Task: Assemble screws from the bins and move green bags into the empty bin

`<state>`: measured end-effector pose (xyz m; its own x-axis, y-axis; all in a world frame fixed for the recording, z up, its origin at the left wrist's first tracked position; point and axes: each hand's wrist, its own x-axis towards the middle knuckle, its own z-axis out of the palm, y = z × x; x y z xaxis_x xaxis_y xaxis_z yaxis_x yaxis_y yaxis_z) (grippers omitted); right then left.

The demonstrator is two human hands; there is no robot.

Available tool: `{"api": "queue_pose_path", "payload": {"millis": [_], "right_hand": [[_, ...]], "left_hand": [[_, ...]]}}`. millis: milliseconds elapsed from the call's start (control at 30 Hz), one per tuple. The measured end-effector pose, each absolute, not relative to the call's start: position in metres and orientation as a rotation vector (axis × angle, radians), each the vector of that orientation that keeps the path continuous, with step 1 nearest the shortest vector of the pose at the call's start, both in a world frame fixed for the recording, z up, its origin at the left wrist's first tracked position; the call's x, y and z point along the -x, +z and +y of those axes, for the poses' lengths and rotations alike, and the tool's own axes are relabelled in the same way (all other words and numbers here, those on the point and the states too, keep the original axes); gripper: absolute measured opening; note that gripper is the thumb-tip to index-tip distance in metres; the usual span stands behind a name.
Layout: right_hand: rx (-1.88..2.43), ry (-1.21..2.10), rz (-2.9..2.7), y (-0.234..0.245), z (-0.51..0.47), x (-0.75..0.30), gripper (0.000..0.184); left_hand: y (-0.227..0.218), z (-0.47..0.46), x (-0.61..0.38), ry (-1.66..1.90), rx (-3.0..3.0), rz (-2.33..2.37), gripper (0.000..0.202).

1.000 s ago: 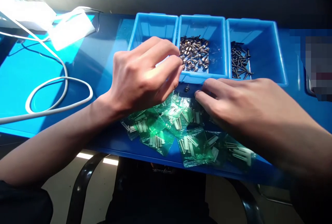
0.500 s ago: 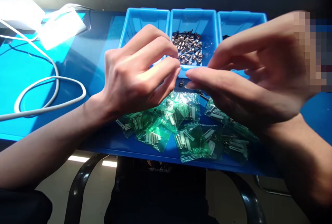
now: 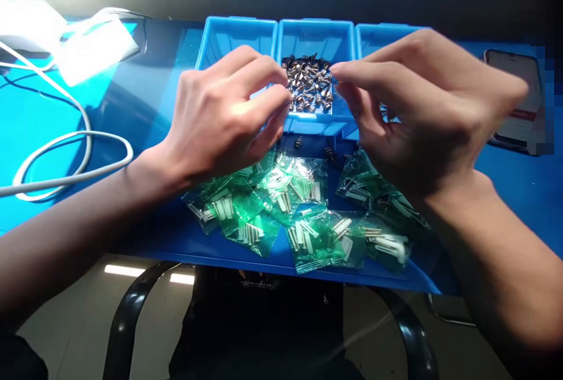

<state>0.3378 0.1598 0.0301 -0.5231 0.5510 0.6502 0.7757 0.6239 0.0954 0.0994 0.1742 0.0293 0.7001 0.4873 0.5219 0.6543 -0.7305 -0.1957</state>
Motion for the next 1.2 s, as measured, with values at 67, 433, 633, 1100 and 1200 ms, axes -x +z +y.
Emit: {"api": "queue_pose_path", "payload": {"millis": [67,433,633,1100,1200], "right_hand": [[1.125,-0.502,-2.337,0.030,0.161,-0.338,0.035],[0.652,-0.464,-2.857,0.034,0.140,-0.314,0.035],[0.701,-0.604,-2.841,0.028,0.141,-0.312,0.029],[0.661,-0.628,-2.705,0.025,0.137,-0.308,0.020],[0.623,-0.465,-2.603,0.030,0.133,-0.308,0.016]], "left_hand": [[0.030,0.178,-0.097,-0.589,2.553,-0.801,0.021],[0.023,0.171,-0.084,-0.588,2.675,-0.818,0.033],[0.021,0.167,-0.088,-0.623,2.642,-0.824,0.034],[0.024,0.167,-0.089,-0.669,2.583,-0.824,0.036],[0.024,0.166,-0.088,-0.668,2.576,-0.825,0.036]]}}
